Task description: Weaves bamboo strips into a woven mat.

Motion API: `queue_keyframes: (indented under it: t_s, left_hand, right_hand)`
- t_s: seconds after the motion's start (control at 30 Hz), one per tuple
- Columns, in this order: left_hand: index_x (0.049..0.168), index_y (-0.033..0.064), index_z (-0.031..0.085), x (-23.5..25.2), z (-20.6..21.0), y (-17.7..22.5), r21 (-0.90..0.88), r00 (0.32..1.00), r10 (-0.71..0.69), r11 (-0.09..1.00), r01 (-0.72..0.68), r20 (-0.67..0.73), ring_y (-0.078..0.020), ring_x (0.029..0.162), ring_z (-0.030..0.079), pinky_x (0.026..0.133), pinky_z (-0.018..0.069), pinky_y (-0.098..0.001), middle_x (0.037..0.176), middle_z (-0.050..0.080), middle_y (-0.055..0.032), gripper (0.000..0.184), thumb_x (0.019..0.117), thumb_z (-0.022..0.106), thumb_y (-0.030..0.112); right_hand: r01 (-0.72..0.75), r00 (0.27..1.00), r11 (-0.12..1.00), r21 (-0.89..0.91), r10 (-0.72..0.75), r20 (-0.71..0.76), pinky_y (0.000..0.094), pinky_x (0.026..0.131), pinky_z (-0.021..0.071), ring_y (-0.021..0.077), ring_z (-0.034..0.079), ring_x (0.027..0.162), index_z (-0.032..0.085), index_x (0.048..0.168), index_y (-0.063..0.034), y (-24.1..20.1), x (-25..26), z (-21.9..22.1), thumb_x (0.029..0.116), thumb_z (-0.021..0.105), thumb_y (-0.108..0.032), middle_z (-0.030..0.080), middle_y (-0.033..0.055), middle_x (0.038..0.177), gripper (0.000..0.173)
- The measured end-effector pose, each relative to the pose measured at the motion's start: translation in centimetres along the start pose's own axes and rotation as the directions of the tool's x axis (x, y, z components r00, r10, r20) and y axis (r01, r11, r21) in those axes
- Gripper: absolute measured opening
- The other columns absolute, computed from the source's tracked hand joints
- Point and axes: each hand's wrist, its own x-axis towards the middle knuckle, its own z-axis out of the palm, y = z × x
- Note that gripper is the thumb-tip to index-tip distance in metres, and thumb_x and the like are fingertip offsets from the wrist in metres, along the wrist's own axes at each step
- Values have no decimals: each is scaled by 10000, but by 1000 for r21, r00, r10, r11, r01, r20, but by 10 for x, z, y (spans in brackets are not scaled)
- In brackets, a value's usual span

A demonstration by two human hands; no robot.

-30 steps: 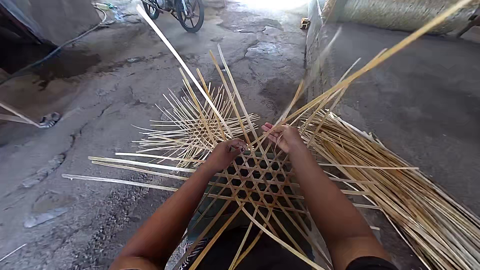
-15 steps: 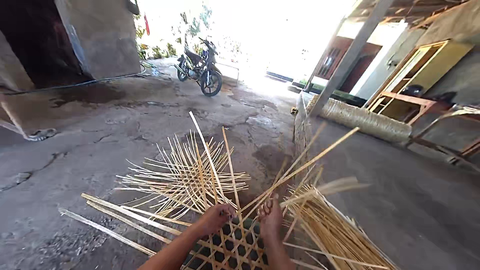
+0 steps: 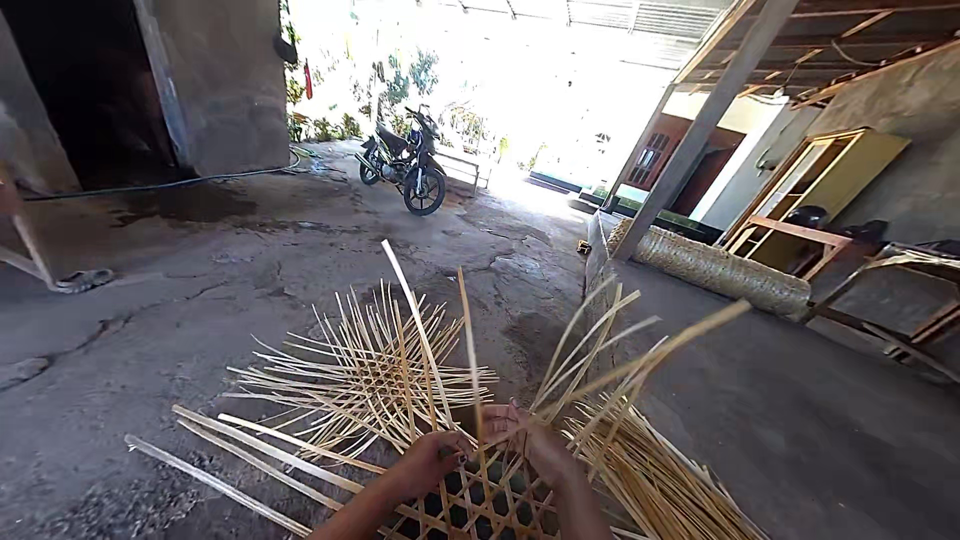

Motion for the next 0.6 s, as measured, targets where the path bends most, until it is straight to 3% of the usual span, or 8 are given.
queue_keyframes:
  t_s: [0.07, 0.13, 0.17, 0.27, 0.3, 0.37, 0.47, 0.6]
  left_hand:
    - [1153, 91, 703, -3, -2, -12, -131, 999, 28, 991, -26, 18, -71, 916, 625, 819, 528, -292, 1208, 671, -13, 187, 1023, 586, 158]
    - [1151, 89, 679, -2, -1, -22, -252, 999, 52, 967, -47, 12, -61, 898, 623, 809, 532, -275, 1126, 673, 0, 174, 1019, 583, 150]
    - [1145, 82, 676, 0, 0, -24, -287, 999, 49, 957, -43, 15, -68, 917, 632, 838, 535, -283, 1110, 682, -3, 163, 1026, 587, 151]
    - [1154, 87, 690, 6, 0, -20, -237, 998, 35, 971, -21, 56, -71, 930, 629, 858, 526, -289, 1129, 681, -7, 173, 1030, 591, 157]
    - [1159, 94, 698, 8, 1, -16, -180, 997, 24, 984, -10, 76, -68, 919, 622, 845, 523, -290, 1157, 677, -8, 182, 1030, 584, 153]
    - [1179, 112, 701, 10, 2, -8, -82, 995, -9, 997, 17, 102, -74, 936, 630, 860, 526, -306, 1212, 673, -11, 202, 1036, 567, 158]
    - [1194, 116, 693, 10, 2, -8, -70, 994, -20, 997, 27, 105, -84, 937, 633, 858, 529, -315, 1225, 668, -22, 208, 1038, 562, 158]
    - [1171, 91, 692, 8, 0, -13, -112, 994, 29, 994, -17, 105, -71, 959, 628, 877, 527, -293, 1216, 663, -21, 193, 1036, 568, 149]
  right_hand:
    - [68, 997, 995, 74, -70, 27, 373, 833, 597, 202, 724, 880, 641, 1208, 3, 11, -2, -7, 1126, 175, -378, 744, 103, 930, 607]
    - [111, 994, 986, 126, -113, 8, 379, 838, 600, 191, 716, 837, 622, 1132, -22, 19, -4, -9, 1119, 150, -392, 716, 66, 847, 600]
    - [118, 993, 985, 125, -114, -36, 384, 834, 600, 203, 721, 861, 618, 1142, -23, 21, -5, -8, 1118, 138, -399, 727, 81, 884, 610]
    - [42, 988, 997, 63, -32, -149, 418, 921, 573, 255, 701, 1111, 563, 1406, -31, 18, -4, 2, 1127, 152, -421, 704, 141, 1268, 631]
    - [16, 985, 999, 41, -9, -172, 416, 927, 574, 257, 701, 1125, 532, 1459, -52, 16, -4, 6, 1130, 176, -419, 690, 140, 1309, 609]
    - [-39, 981, 999, 14, 41, -189, 403, 911, 584, 262, 722, 1092, 519, 1486, -74, 9, -3, 11, 1130, 241, -434, 712, 149, 1272, 578]
    - [-81, 992, 996, -23, 78, -103, 399, 919, 582, 257, 730, 1075, 515, 1496, -93, 1, -2, 6, 1127, 239, -452, 733, 146, 1226, 584]
    - [-112, 984, 994, 1, 111, -141, 438, 928, 583, 277, 694, 1146, 512, 1511, -147, 7, 5, 2, 1123, 300, -440, 640, 118, 1393, 530]
